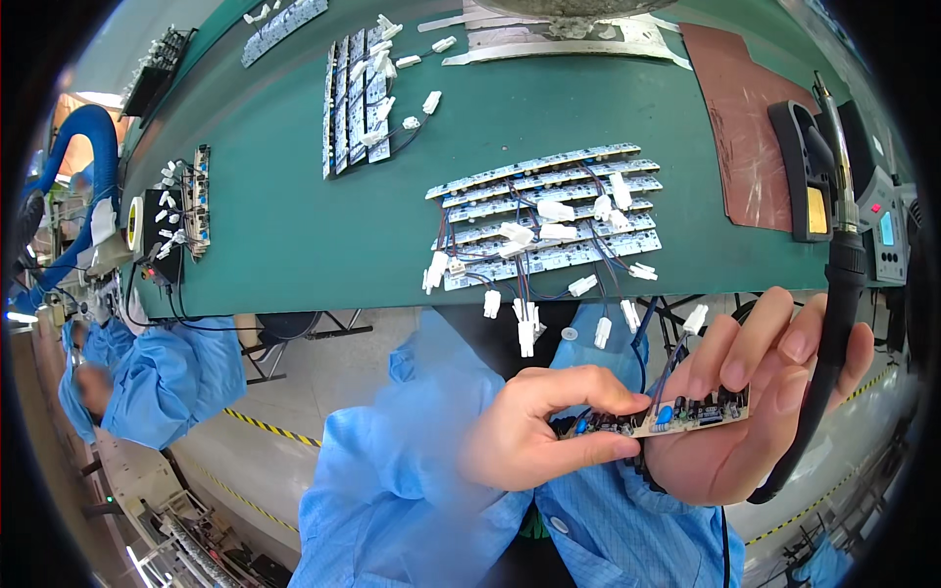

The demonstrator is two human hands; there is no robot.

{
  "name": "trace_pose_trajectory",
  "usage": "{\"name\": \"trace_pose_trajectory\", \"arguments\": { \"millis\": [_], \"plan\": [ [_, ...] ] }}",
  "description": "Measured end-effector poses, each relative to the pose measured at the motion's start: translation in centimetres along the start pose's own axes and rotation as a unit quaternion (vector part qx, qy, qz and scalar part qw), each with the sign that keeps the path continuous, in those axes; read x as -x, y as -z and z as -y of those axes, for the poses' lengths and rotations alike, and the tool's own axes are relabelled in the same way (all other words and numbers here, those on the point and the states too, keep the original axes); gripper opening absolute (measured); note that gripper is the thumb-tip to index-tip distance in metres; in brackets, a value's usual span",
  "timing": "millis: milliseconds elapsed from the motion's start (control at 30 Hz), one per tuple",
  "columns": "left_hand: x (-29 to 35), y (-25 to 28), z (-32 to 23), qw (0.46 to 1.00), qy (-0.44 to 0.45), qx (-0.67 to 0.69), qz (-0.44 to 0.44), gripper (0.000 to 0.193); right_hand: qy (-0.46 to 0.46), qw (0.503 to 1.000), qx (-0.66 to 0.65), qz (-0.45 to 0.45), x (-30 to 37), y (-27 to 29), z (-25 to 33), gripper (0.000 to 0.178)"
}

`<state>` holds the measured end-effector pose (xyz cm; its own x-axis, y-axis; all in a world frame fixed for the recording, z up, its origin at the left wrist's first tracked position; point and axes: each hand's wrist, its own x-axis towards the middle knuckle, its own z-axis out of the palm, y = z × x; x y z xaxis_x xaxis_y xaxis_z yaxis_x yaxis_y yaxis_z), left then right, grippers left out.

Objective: Soldering electronic components onto strips of circuit boards at a manual assembly station.

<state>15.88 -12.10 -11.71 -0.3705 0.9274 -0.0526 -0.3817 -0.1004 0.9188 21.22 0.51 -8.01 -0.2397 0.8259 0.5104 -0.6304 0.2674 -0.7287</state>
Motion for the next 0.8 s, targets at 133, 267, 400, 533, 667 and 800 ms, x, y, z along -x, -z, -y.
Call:
{"name": "trace_pose_trajectory", "arguments": {
  "millis": [133,267,400,533,667,800],
  "plan": [
    [-0.16,0.05,-0.07,1.0,-0.013,-0.015,0.008,0.029,-0.008,1.0,0.006,-0.007,0.02,0.06,0.12,0.055],
    [-0.18,0.21,-0.06,0.999,-0.021,-0.033,0.009,0.028,-0.014,1.0,0.017,-0.011,0.12,0.25,-0.04,0.056],
    [-0.14,0.27,0.01,0.999,-0.022,-0.036,0.013,0.027,-0.011,1.0,0.008,0.006,0.08,0.52,-0.16,0.056],
    [-0.33,0.25,-0.02,0.999,-0.024,-0.031,0.013,0.027,-0.014,1.0,0.006,0.01,0.02,0.68,-0.21,0.057],
    [-0.31,0.48,0.02,0.999,-0.024,-0.036,0.015,0.026,-0.019,1.0,0.01,-0.001,0.14,0.36,-0.08,0.056],
    [-0.39,0.56,0.38,0.999,-0.04,-0.027,0.016,0.026,-0.032,0.999,0.014,-0.003,0.25,0.05,0.02,0.054]
  ]
}}
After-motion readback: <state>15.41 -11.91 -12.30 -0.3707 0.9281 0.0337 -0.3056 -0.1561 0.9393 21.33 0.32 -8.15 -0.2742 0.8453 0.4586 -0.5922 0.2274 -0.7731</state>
